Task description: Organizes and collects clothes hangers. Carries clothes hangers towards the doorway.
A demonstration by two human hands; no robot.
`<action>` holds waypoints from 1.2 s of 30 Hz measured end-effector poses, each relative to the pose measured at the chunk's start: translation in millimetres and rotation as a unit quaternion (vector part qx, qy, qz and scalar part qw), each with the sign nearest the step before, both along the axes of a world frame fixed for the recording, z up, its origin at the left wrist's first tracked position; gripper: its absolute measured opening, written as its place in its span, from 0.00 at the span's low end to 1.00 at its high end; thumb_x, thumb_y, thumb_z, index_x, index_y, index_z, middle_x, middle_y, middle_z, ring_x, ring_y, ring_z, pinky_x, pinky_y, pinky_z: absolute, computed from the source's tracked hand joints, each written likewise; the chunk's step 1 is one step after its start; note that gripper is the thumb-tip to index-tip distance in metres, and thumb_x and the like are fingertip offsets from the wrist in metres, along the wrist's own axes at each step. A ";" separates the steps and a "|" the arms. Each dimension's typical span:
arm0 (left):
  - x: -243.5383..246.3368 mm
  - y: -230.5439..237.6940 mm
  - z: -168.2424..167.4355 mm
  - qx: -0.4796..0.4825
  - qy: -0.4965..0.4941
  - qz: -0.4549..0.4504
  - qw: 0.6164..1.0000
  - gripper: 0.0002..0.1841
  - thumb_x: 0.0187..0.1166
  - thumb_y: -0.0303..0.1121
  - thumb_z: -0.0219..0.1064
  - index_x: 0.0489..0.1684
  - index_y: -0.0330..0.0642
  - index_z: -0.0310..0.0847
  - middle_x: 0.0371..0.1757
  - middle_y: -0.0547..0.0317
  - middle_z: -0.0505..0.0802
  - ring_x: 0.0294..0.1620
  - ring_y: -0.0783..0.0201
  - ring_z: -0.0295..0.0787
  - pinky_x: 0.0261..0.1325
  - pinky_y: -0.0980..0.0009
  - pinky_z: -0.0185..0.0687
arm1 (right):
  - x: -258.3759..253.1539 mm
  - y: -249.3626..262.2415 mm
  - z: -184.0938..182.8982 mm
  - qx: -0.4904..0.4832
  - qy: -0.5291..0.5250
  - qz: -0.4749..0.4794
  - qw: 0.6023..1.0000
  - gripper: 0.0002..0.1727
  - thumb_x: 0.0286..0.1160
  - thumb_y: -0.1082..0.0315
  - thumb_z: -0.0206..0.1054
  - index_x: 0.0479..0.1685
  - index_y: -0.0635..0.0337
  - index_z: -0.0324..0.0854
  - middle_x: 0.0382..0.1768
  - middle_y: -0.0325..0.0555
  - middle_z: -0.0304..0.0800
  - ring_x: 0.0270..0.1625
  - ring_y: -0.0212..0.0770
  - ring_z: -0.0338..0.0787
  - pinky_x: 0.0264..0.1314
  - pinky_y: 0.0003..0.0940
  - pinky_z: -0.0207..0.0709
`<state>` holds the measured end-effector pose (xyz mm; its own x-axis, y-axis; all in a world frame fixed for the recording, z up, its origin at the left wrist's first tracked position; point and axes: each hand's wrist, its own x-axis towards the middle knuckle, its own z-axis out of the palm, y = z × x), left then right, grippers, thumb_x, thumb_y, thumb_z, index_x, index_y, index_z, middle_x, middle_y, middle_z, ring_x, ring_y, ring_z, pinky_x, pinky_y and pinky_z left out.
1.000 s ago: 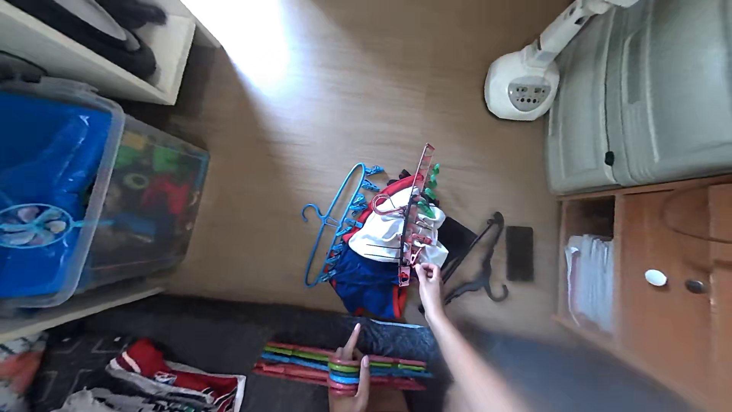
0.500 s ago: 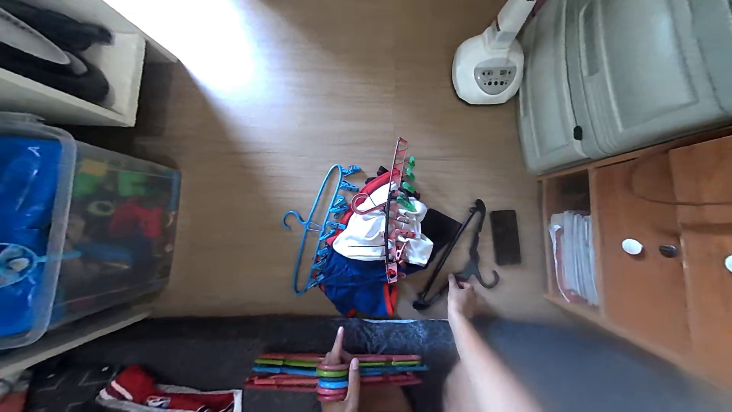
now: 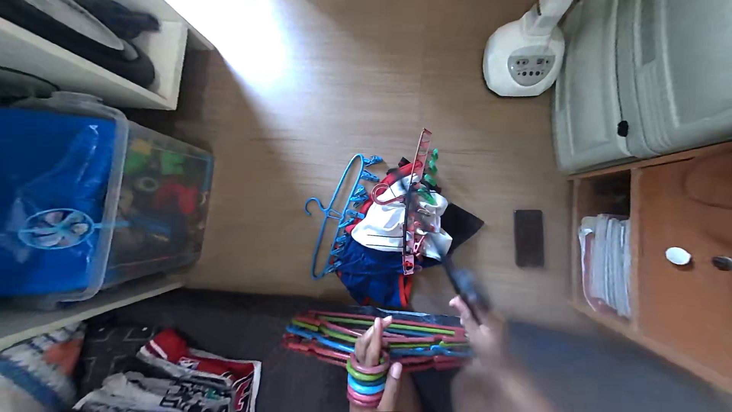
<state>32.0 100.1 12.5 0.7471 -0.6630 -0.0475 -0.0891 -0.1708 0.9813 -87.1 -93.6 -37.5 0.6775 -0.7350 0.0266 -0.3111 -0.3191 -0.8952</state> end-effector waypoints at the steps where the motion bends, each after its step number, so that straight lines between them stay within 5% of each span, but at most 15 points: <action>1: -1.1 -4.5 2.5 -0.002 -0.014 -0.005 1.000 0.30 0.84 0.49 0.62 0.87 0.64 0.65 0.83 0.74 0.76 0.75 0.76 0.75 0.75 0.79 0.71 | 2.1 2.8 5.6 -0.027 0.003 0.077 0.997 0.16 0.85 0.64 0.63 0.64 0.55 0.90 0.43 0.43 0.95 0.40 0.26 0.91 0.48 0.21 0.86; 4: -2.0 -12.6 7.5 0.001 -0.037 0.002 0.999 0.29 0.84 0.54 0.60 0.84 0.60 0.68 0.89 0.74 0.68 0.89 0.71 0.58 0.90 0.69 0.54 | 11.6 10.6 14.5 -0.064 0.035 0.243 0.967 0.22 0.78 0.67 0.63 0.69 0.44 0.88 0.36 0.43 0.91 0.31 0.35 0.89 0.34 0.28 0.85; 6: 2.4 -9.7 8.7 0.015 -0.061 0.016 0.998 0.31 0.85 0.56 0.57 0.85 0.56 0.68 0.87 0.73 0.71 0.89 0.72 0.58 0.92 0.69 0.49 | 16.2 12.2 15.9 -0.042 0.049 0.318 0.946 0.22 0.79 0.64 0.62 0.71 0.41 0.87 0.34 0.44 0.89 0.27 0.37 0.88 0.27 0.33 0.84; 8: 7.3 -1.7 6.2 0.019 -0.102 0.028 0.994 0.29 0.85 0.56 0.55 0.84 0.62 0.68 0.79 0.77 0.80 0.86 0.70 0.63 0.91 0.67 0.46 | 22.1 8.1 13.9 0.034 0.051 0.380 0.923 0.21 0.90 0.50 0.54 0.71 0.39 0.87 0.40 0.44 0.92 0.35 0.39 0.91 0.34 0.37 0.86; 10: 10.0 8.9 5.4 0.022 -0.105 0.011 0.994 0.35 0.83 0.57 0.57 0.91 0.74 0.49 0.71 0.84 0.86 0.81 0.73 0.70 0.93 0.64 0.43 | 39.0 2.6 8.2 0.080 0.070 0.390 0.915 0.29 0.91 0.40 0.45 0.67 0.40 0.89 0.51 0.41 0.95 0.52 0.40 0.92 0.53 0.42 0.87; 12: 9.1 17.2 1.8 0.011 -0.090 -0.004 0.996 0.42 0.82 0.55 0.61 0.93 0.80 0.35 0.62 0.84 0.88 0.68 0.79 0.81 0.88 0.67 0.55 | 69.4 1.8 -5.6 0.035 0.123 0.313 0.941 0.29 0.91 0.43 0.49 0.68 0.50 0.88 0.56 0.50 0.93 0.60 0.51 0.91 0.62 0.51 0.84; 14: 7.8 18.1 -3.5 -0.026 -0.041 0.001 0.999 0.44 0.80 0.49 0.66 0.94 0.80 0.38 0.55 0.80 0.89 0.55 0.80 0.85 0.71 0.79 0.74 | 109.4 0.7 -30.2 -0.020 0.209 0.199 0.957 0.34 0.85 0.45 0.59 0.80 0.62 0.76 0.72 0.66 0.81 0.73 0.66 0.82 0.73 0.62 0.76; 16: 4.5 18.4 -4.5 -0.048 0.023 0.007 0.999 0.45 0.80 0.46 0.68 0.94 0.78 0.39 0.52 0.77 0.89 0.48 0.80 0.85 0.57 0.84 0.79 | 145.5 -0.6 -61.8 -0.046 0.304 0.119 0.944 0.46 0.77 0.45 0.68 0.90 0.64 0.60 0.88 0.71 0.58 0.88 0.72 0.63 0.85 0.67 0.58; 18: -1.2 21.5 -3.9 -0.046 0.052 0.005 0.998 0.44 0.82 0.46 0.66 0.95 0.76 0.39 0.51 0.77 0.89 0.48 0.81 0.86 0.56 0.84 0.80 | 167.8 -2.1 -87.7 -0.033 0.392 0.083 0.915 0.52 0.72 0.55 0.73 0.95 0.61 0.48 0.93 0.70 0.41 0.93 0.74 0.46 0.86 0.72 0.50; 20: -8.7 26.1 -6.2 -0.040 0.051 -0.003 0.998 0.43 0.82 0.47 0.65 0.95 0.75 0.39 0.50 0.78 0.90 0.50 0.80 0.86 0.64 0.80 0.78 | 171.4 -2.4 -103.4 -0.052 0.423 0.051 0.903 0.48 0.71 0.71 0.69 0.96 0.53 0.50 0.94 0.66 0.43 0.93 0.72 0.46 0.84 0.67 0.59; 22: -15.7 30.1 -7.4 -0.040 0.055 -0.003 0.998 0.42 0.83 0.46 0.64 0.95 0.74 0.39 0.49 0.77 0.91 0.52 0.78 0.87 0.69 0.76 0.77 | 159.5 -10.0 -107.7 -0.058 0.389 0.019 0.919 0.45 0.70 0.78 0.65 0.94 0.49 0.56 0.91 0.62 0.55 0.91 0.68 0.58 0.78 0.60 0.72; 26: -21.4 35.8 -8.3 -0.045 0.117 0.008 0.992 0.43 0.82 0.44 0.66 0.95 0.71 0.40 0.52 0.76 0.91 0.52 0.78 0.87 0.64 0.78 0.80 | 111.9 -51.8 -89.2 0.039 0.274 -0.012 0.961 0.44 0.73 0.76 0.65 0.93 0.63 0.51 0.82 0.68 0.69 0.79 0.66 0.77 0.78 0.59 0.74; 29: -16.2 35.9 -14.4 -0.050 0.113 0.000 0.992 0.44 0.79 0.45 0.69 0.95 0.71 0.44 0.65 0.72 0.89 0.64 0.72 0.85 0.72 0.72 0.79 | 69.5 -69.1 -58.9 0.030 0.189 -0.034 0.981 0.30 0.76 0.74 0.62 0.81 0.69 0.71 0.75 0.64 0.80 0.69 0.55 0.87 0.70 0.49 0.81; 33: -9.1 30.3 -16.8 -0.015 0.082 -0.005 0.996 0.45 0.76 0.52 0.70 0.94 0.76 0.44 0.83 0.74 0.75 0.70 0.72 0.83 0.72 0.74 0.78 | 22.5 -34.9 -5.2 0.005 0.072 0.059 0.996 0.25 0.75 0.72 0.60 0.72 0.69 0.81 0.72 0.62 0.82 0.59 0.37 0.90 0.58 0.29 0.86; 36: -15.9 38.6 -15.6 -0.007 0.095 0.017 0.995 0.43 0.74 0.51 0.73 0.92 0.64 0.55 0.86 0.71 0.73 0.80 0.70 0.73 0.83 0.68 0.69 | -3.7 -5.2 17.0 0.023 0.079 0.231 0.970 0.27 0.74 0.70 0.61 0.76 0.47 0.82 0.78 0.46 0.80 0.75 0.37 0.84 0.73 0.34 0.83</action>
